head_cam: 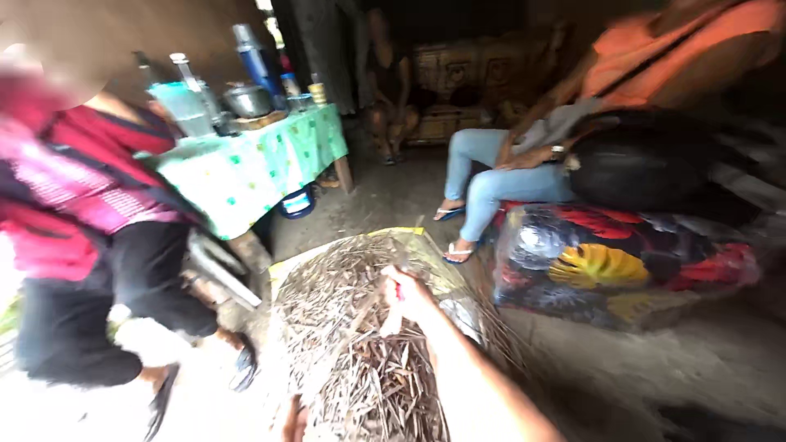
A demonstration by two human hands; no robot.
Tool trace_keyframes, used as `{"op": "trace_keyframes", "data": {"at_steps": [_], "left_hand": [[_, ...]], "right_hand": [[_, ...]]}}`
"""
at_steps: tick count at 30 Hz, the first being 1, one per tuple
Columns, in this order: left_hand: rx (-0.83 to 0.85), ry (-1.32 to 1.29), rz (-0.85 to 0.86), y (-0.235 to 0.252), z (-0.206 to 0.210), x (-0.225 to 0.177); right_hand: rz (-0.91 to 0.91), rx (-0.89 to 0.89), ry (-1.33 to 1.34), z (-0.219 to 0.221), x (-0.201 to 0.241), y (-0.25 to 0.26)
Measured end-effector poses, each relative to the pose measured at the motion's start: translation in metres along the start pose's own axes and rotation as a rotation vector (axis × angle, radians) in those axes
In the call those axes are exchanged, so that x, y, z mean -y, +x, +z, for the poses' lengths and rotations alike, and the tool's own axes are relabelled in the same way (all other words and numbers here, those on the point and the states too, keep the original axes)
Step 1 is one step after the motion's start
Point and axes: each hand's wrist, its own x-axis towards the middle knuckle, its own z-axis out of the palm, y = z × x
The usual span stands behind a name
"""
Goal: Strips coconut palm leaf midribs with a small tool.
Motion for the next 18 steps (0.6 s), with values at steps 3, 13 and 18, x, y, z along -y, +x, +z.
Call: {"op": "trace_keyframes", "data": {"at_steps": [3, 13, 18], "left_hand": [[0.089, -0.051, -0.060, -0.016, -0.003, -0.029], [0.499, -0.990, -0.106, -0.001, 0.032, -0.063], [0.447, -1.160, -0.130, 0.029, 0.055, -0.061]], "right_hand": [[-0.038, 0.048, -0.045, -0.007, 0.002, 0.002], [0.039, 0.170, -0.253, -0.028, -0.001, 0.008], [0.096, 0.237, -0.434, -0.023, -0.011, -0.003]]}}
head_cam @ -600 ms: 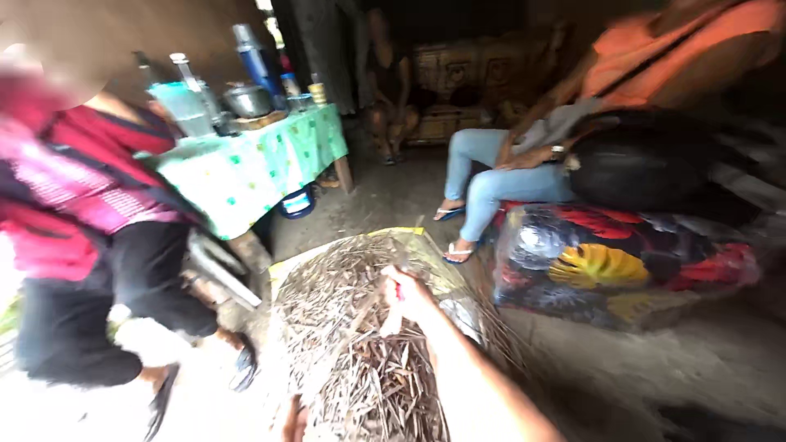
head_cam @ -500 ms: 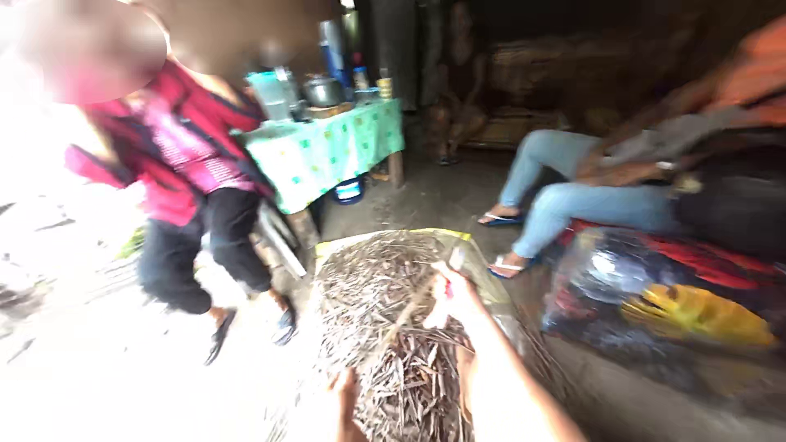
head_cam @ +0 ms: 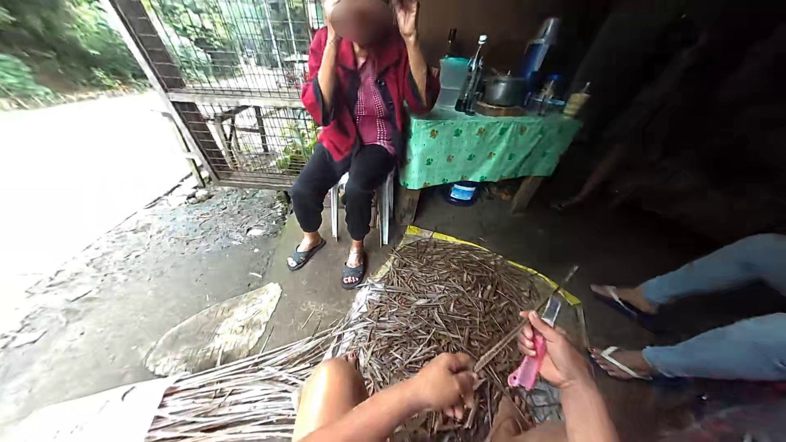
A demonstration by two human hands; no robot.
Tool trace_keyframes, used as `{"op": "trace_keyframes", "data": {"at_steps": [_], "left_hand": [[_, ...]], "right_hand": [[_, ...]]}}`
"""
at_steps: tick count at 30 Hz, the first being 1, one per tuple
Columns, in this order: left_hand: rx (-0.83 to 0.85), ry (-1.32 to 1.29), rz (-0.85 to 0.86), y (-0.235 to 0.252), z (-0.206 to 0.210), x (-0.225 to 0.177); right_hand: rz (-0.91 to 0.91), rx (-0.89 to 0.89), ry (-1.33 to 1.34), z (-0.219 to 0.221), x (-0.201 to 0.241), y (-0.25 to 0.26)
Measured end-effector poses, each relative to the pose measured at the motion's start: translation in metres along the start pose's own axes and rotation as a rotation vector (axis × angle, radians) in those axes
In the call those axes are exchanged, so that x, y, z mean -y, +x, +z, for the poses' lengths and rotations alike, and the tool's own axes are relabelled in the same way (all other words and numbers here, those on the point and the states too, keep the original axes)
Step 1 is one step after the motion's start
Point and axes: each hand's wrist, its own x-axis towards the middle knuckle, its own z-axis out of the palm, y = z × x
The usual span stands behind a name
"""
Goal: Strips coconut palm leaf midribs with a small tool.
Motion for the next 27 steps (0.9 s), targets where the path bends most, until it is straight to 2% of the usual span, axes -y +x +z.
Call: {"op": "trace_keyframes", "data": {"at_steps": [3, 7, 11, 16, 21, 24, 27], "left_hand": [[-0.043, -0.137, 0.013, 0.016, -0.010, 0.013], [-0.134, -0.214, 0.003, 0.022, -0.026, 0.021], [-0.180, -0.404, -0.031, 0.023, -0.034, 0.014], [-0.179, -0.563, -0.058, 0.027, -0.035, 0.008], [-0.141, -0.527, -0.016, 0.025, -0.033, 0.009], [-0.150, -0.502, -0.047, 0.024, -0.028, 0.009], [-0.176, -0.463, -0.064, 0.024, -0.026, 0.007]], "right_hand": [[-0.017, -0.025, -0.194, 0.008, -0.004, 0.003], [0.056, -0.067, -0.355, 0.018, -0.007, -0.001], [0.098, 0.023, -0.420, 0.029, -0.014, -0.010], [0.135, 0.082, -0.350, 0.045, -0.021, -0.018], [0.090, 0.125, -0.215, 0.050, -0.019, -0.014], [0.051, 0.124, -0.173, 0.047, -0.021, -0.012], [0.093, 0.120, -0.136, 0.048, -0.024, -0.014]]}}
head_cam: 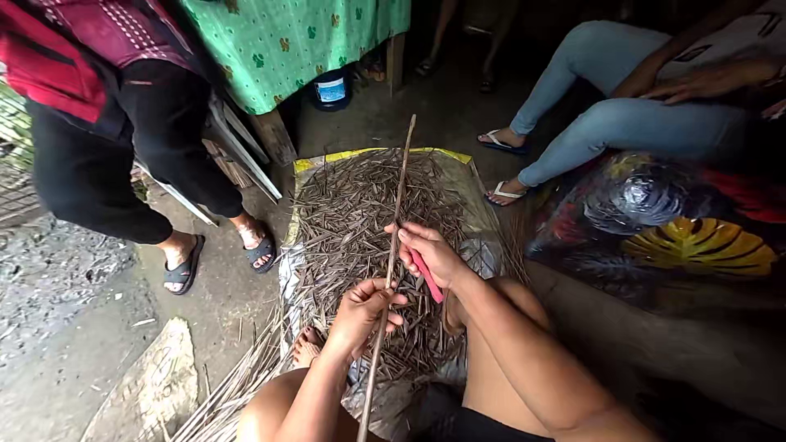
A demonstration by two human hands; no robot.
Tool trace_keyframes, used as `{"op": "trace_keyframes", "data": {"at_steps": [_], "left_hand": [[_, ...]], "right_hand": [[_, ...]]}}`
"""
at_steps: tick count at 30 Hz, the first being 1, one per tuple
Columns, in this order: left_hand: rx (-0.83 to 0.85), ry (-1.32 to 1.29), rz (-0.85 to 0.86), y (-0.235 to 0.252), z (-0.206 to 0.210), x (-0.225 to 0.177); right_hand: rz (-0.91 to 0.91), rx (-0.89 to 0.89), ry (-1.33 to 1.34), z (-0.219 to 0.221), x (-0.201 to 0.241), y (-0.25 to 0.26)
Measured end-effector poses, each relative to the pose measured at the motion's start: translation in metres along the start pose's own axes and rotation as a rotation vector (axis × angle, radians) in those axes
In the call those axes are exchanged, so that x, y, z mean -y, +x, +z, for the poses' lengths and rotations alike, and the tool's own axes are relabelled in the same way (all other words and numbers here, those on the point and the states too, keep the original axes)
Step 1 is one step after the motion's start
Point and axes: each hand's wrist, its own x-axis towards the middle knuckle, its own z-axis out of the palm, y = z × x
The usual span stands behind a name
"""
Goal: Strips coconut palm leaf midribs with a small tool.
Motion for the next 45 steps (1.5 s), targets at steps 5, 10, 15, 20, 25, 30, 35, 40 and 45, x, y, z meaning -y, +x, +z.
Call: {"op": "trace_keyframes", "data": {"at_steps": [5, 10, 15, 20, 25, 30, 35, 40, 45], "left_hand": [[-0.065, 0.016, 0.065, 0.007, 0.001, -0.001], [-0.156, 0.004, 0.127, 0.015, 0.001, 0.002], [-0.214, -0.008, 0.203, 0.012, 0.004, 0.010], [-0.184, -0.013, 0.183, 0.005, 0.005, 0.014], [-0.117, 0.038, 0.138, -0.005, 0.011, 0.020], [-0.034, 0.070, 0.117, -0.021, 0.011, 0.029], [-0.024, 0.035, 0.124, -0.029, 0.004, 0.031], [-0.022, 0.047, 0.129, -0.028, 0.000, 0.031], [-0.073, 0.004, 0.133, -0.029, -0.007, 0.028]], "right_hand": [[0.055, 0.030, 0.016, 0.007, -0.004, -0.001], [0.035, 0.050, -0.122, 0.018, -0.013, -0.010], [-0.167, 0.061, -0.378, 0.014, -0.026, -0.009], [-0.270, 0.003, -0.533, 0.006, -0.033, -0.009], [-0.265, -0.194, -0.392, -0.007, -0.025, 0.004], [-0.248, -0.346, -0.219, -0.034, -0.006, 0.012], [-0.210, -0.491, -0.150, -0.055, 0.006, 0.011], [-0.260, -0.658, -0.014, -0.069, 0.016, 0.024], [-0.172, -0.766, -0.049, -0.090, 0.031, 0.019]]}}
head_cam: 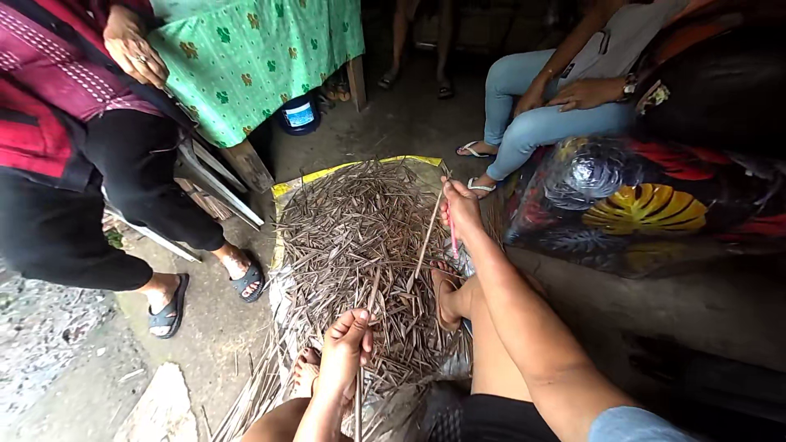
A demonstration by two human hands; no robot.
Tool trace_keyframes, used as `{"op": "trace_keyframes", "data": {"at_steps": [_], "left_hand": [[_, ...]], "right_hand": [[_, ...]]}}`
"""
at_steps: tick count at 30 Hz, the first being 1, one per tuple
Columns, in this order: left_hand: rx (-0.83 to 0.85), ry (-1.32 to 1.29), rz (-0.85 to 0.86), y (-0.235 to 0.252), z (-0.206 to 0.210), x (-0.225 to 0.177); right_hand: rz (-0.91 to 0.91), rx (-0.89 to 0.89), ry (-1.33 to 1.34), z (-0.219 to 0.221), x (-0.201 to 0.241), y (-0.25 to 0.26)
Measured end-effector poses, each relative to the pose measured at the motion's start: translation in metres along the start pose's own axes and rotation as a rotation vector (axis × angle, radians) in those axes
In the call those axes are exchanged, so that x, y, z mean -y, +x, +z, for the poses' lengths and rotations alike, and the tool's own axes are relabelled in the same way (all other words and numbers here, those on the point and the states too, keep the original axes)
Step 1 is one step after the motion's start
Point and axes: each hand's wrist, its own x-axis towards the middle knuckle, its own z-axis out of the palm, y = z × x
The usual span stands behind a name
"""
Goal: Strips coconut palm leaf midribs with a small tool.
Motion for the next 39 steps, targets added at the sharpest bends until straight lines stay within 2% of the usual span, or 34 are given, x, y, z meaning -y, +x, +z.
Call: {"op": "trace_keyframes", "data": {"at_steps": [3, 6, 10, 13, 15, 21, 23, 28, 33, 35, 39], "left_hand": [[-0.042, -0.018, 0.004, 0.006, -0.002, -0.006], [-0.033, -0.022, 0.000, 0.015, 0.005, -0.008], [-0.011, -0.002, -0.001, 0.029, 0.018, -0.006], [0.019, 0.013, 0.015, 0.039, 0.026, -0.001], [0.056, 0.015, 0.009, 0.045, 0.034, -0.001], [0.134, 0.052, -0.134, 0.044, 0.045, -0.009], [0.119, 0.054, -0.116, 0.045, 0.047, -0.007], [0.083, 0.006, -0.040, 0.043, 0.041, -0.010], [0.063, 0.007, -0.010, 0.037, 0.035, -0.009], [0.072, 0.009, -0.005, 0.033, 0.031, -0.009], [0.073, 0.031, 0.010, 0.026, 0.026, -0.008]], "right_hand": [[0.024, 0.152, -0.228, -0.001, -0.005, -0.019], [0.058, 0.410, -0.362, 0.012, -0.013, -0.041], [0.136, 0.840, -0.199, 0.012, -0.021, -0.084], [0.130, 0.977, -0.179, 0.008, -0.020, -0.102], [0.111, 0.981, -0.189, 0.008, -0.019, -0.103], [0.096, 0.707, -0.094, 0.010, -0.014, -0.086], [0.053, 0.700, -0.106, 0.007, -0.016, -0.084], [-0.292, 0.931, -0.408, 0.003, -0.029, -0.096], [-0.667, 0.857, -0.639, 0.006, -0.036, -0.086], [-0.638, 0.807, -0.661, 0.011, -0.035, -0.078], [-0.446, 0.710, -0.642, 0.022, -0.029, -0.057]]}}
